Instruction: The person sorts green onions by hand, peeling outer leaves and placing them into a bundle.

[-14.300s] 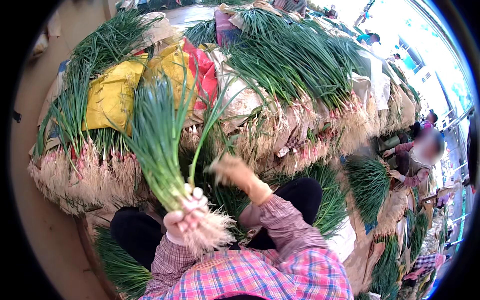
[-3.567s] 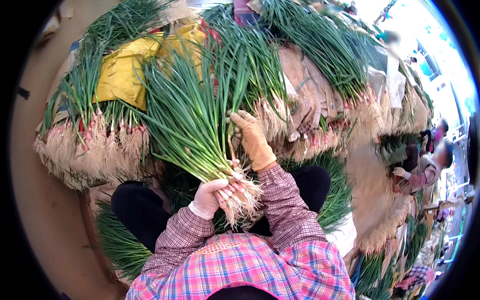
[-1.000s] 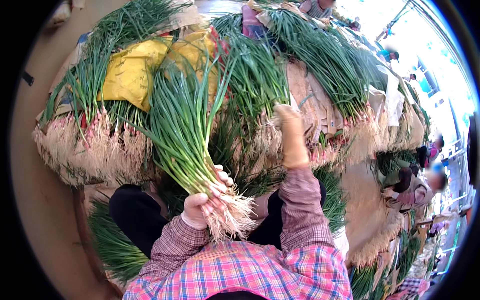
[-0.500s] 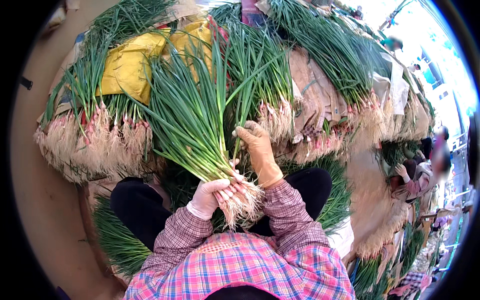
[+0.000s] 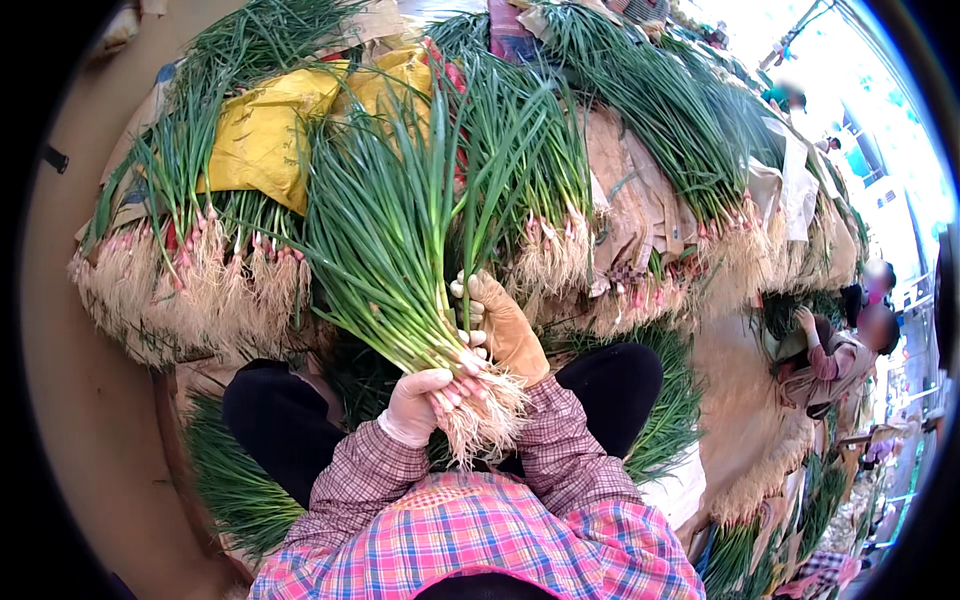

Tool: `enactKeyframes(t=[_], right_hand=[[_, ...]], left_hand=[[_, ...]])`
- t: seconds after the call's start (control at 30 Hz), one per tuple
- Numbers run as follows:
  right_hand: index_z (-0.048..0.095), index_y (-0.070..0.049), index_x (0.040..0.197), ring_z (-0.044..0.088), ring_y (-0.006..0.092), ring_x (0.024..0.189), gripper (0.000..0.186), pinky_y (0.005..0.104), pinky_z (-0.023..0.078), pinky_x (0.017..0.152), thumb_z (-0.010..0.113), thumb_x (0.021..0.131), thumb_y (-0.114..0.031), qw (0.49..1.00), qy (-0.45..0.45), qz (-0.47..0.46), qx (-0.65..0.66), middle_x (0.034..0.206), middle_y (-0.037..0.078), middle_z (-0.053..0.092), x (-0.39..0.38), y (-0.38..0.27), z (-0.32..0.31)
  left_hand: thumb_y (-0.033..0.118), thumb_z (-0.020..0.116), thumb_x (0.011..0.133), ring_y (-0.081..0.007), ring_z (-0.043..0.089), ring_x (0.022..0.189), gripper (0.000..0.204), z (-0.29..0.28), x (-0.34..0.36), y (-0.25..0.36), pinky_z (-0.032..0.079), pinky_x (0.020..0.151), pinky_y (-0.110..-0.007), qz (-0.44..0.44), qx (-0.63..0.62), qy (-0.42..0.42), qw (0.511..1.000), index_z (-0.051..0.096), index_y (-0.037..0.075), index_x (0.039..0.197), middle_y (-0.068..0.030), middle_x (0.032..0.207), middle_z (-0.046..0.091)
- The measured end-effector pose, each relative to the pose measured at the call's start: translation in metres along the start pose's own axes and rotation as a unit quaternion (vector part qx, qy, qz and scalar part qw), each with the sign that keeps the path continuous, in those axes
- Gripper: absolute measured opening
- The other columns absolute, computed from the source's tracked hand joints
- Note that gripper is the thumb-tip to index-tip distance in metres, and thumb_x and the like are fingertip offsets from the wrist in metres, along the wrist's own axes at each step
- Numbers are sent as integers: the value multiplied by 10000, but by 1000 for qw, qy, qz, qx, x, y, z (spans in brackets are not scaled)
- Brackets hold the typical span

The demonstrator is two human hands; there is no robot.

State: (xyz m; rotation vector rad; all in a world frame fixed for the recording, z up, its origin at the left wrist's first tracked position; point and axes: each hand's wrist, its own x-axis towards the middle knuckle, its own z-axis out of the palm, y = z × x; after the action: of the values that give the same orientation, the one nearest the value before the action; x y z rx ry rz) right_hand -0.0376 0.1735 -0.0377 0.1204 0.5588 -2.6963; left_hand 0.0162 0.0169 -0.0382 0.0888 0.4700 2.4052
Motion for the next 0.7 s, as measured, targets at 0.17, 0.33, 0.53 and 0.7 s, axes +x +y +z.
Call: enactKeyframes(t=[0.17,0.33,0.53,0.7], right_hand=[[485,-75,829,427,56,506,104,191,345,416,553,891,-125,954,184,-148,-183,665,-4,516,1,15,9],[524,-74,861,504,84,545,126,205,411,460,574,876,-189,864,202,-142,-440,706,24,549,9,0,-4],[561,-57,847,559,206,650,166,370,475,607,613,827,-214,171,413,-304,-842,741,94,580,10,-137,-26],[590,-47,815,540,91,611,176,221,425,536,632,812,-218,732,273,-171,-601,716,25,597,-6,-118,11]], left_hand=[[90,601,648,-284,567,915,553,-12,1,-4,499,805,-392,-15,-25,-11,1000,439,-38,1161,-166,1069,523],[136,613,654,-257,521,972,543,17,-3,8,485,837,-382,107,-73,-90,988,447,14,1157,-144,1114,471],[186,600,693,-258,512,1050,739,33,4,7,450,898,-395,119,-80,-95,985,300,80,1360,-201,1307,416],[145,586,667,-277,524,1064,696,18,6,3,437,926,-398,98,-18,-34,994,340,-66,1282,-197,1206,497]])
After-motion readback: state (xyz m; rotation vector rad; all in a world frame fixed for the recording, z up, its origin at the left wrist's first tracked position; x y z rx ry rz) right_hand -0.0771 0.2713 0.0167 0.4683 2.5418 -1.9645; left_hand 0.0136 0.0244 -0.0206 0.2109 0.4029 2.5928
